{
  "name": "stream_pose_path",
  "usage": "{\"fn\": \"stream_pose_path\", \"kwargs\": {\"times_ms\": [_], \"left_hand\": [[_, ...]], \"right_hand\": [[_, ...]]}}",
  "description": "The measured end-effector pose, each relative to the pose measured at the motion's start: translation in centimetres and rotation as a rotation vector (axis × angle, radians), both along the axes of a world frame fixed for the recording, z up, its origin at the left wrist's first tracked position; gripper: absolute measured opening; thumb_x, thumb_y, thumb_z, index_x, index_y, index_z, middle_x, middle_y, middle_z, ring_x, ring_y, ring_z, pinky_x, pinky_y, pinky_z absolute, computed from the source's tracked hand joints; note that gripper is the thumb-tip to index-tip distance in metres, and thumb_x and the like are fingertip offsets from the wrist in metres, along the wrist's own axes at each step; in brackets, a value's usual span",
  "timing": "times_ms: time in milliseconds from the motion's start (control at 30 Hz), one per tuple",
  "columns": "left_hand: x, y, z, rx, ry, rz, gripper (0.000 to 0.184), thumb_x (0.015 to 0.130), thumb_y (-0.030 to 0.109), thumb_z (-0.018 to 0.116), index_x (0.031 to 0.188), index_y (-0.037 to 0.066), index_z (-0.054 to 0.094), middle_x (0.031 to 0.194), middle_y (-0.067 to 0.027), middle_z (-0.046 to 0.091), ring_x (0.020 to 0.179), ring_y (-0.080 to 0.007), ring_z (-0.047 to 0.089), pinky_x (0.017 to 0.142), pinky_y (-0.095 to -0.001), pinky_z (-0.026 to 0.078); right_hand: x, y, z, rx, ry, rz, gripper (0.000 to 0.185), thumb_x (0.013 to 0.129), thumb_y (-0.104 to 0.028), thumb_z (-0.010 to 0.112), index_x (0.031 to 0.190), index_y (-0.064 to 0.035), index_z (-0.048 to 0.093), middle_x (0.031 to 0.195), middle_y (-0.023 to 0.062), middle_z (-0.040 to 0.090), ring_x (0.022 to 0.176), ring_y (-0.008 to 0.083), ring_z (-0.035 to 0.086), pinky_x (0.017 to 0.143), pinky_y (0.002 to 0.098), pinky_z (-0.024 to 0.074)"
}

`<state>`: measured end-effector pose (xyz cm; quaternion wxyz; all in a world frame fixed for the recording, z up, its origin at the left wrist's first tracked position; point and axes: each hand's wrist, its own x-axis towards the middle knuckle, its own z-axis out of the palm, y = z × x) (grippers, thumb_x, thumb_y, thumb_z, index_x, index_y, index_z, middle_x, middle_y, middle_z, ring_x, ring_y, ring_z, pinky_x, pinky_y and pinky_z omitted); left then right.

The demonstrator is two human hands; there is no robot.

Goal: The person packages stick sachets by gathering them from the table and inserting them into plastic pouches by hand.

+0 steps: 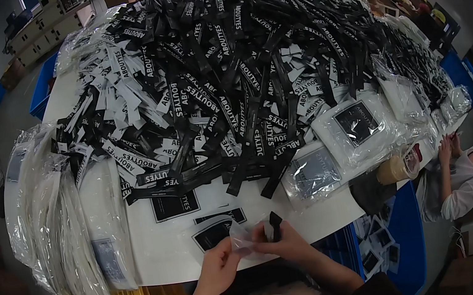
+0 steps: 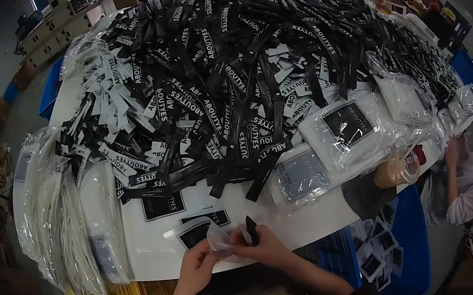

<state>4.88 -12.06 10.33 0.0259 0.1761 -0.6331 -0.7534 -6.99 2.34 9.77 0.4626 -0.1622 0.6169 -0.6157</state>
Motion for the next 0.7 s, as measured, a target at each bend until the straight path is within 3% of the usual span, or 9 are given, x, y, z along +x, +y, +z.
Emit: {"fn": "stream_pose_path", "kwargs": {"times_ms": [33, 133, 167, 233, 333, 467, 533, 567, 700], "left_hand": [[0.1, 0.2, -0.3, -0.154, -0.009, 0.026, 0.018, 0.08, -0.002, 0.053, 0.097, -0.002, 0.058, 0.079, -0.0098, 0.062, 0.07, -0.0089, 0.055, 0.06, -0.0272, 0.045], [-0.4, 1.4, -0.3, -0.259, 0.005, 0.133, 0.018, 0.074, -0.003, 0.055, 0.092, -0.002, 0.057, 0.078, -0.0127, 0.059, 0.067, -0.0185, 0.059, 0.059, -0.0319, 0.047], [-0.5, 1.3, -0.2, -0.257, 0.005, 0.131, 0.018, 0.074, -0.003, 0.055, 0.092, -0.002, 0.057, 0.078, -0.0126, 0.059, 0.067, -0.0185, 0.059, 0.059, -0.0319, 0.047], [-0.7, 0.9, 0.2, -0.827, 0.112, 0.057, 0.02, 0.069, -0.003, 0.058, 0.089, -0.002, 0.057, 0.081, -0.0152, 0.056, 0.067, -0.0301, 0.059, 0.059, -0.0356, 0.048], [-0.6, 0.8, 1.0, -0.827, 0.063, 0.04, 0.019, 0.066, -0.004, 0.059, 0.086, -0.004, 0.057, 0.085, -0.0147, 0.055, 0.066, -0.0342, 0.057, 0.056, -0.0359, 0.048], [-0.9, 0.6, 1.5, -0.832, 0.002, 0.077, 0.024, 0.063, -0.001, 0.063, 0.086, -0.002, 0.057, 0.089, -0.013, 0.057, 0.074, -0.0321, 0.059, 0.067, -0.0379, 0.049], [-1.8, 0.6, 3.4, -1.056, 0.305, 0.511, 0.035, 0.06, 0.005, 0.069, 0.092, 0.002, 0.057, 0.098, -0.0124, 0.056, 0.089, -0.0317, 0.058, 0.084, -0.044, 0.044], [-0.8, 0.1, 1.9, -1.057, 0.444, 0.333, 0.055, 0.056, 0.014, 0.076, 0.105, 0.005, 0.053, 0.11, -0.0137, 0.051, 0.102, -0.0328, 0.052, 0.095, -0.0486, 0.035], [-1.3, 1.1, 2.9, -0.949, 0.548, 0.044, 0.083, 0.054, 0.027, 0.081, 0.124, 0.002, 0.043, 0.113, -0.0149, 0.046, 0.103, -0.0302, 0.047, 0.093, -0.0471, 0.035]], "right_hand": [[0.8, -0.5, 0.3, 0.001, 0.0, 0.001, 0.023, 0.07, -0.007, 0.071, 0.089, -0.0026, 0.059, 0.072, 0.0, 0.056, 0.066, 0.0104, 0.054, 0.058, 0.0236, 0.0421], [3.3, -1.2, 0.4, -0.045, 0.822, -0.166, 0.054, 0.066, 0.007, 0.062, 0.117, -0.0069, 0.05, 0.079, 0.0047, 0.057, 0.074, 0.019, 0.056, 0.062, 0.0287, 0.0455], [3.1, -1.1, 0.3, -0.043, 0.822, -0.166, 0.054, 0.066, 0.007, 0.062, 0.117, -0.0069, 0.05, 0.079, 0.0047, 0.057, 0.074, 0.019, 0.056, 0.062, 0.0287, 0.0455], [2.6, -1.2, 0.3, -0.025, 1.02, 0.036, 0.059, 0.063, 0.01, 0.061, 0.119, -0.0063, 0.051, 0.079, 0.007, 0.057, 0.072, 0.0191, 0.057, 0.059, 0.0291, 0.0453], [1.8, -0.6, -0.3, -0.095, 1.149, -0.108, 0.061, 0.062, 0.011, 0.061, 0.119, -0.0048, 0.052, 0.078, 0.0094, 0.056, 0.069, 0.0156, 0.055, 0.057, 0.0261, 0.0432], [0.9, -0.3, 1.6, 0.034, 0.808, -0.103, 0.045, 0.066, 0.012, 0.059, 0.109, -0.0025, 0.056, 0.076, 0.0059, 0.055, 0.067, 0.0106, 0.052, 0.058, 0.0226, 0.0411], [0.8, -0.1, 1.4, -0.158, 0.394, -0.144, 0.029, 0.07, 0.009, 0.059, 0.096, -0.0027, 0.055, 0.076, 0.0005, 0.052, 0.067, 0.006, 0.049, 0.059, 0.0206, 0.0398], [1.1, 0.2, 1.6, -0.154, 0.388, -0.151, 0.029, 0.07, 0.009, 0.059, 0.096, -0.0027, 0.055, 0.076, 0.0005, 0.052, 0.067, 0.006, 0.049, 0.059, 0.0206, 0.0398], [1.6, 0.9, 1.8, -0.242, 0.046, -0.146, 0.014, 0.078, 0.0, 0.06, 0.087, -0.0025, 0.049, 0.074, -0.0008, 0.049, 0.064, 0.0048, 0.047, 0.058, 0.0207, 0.04]]}}
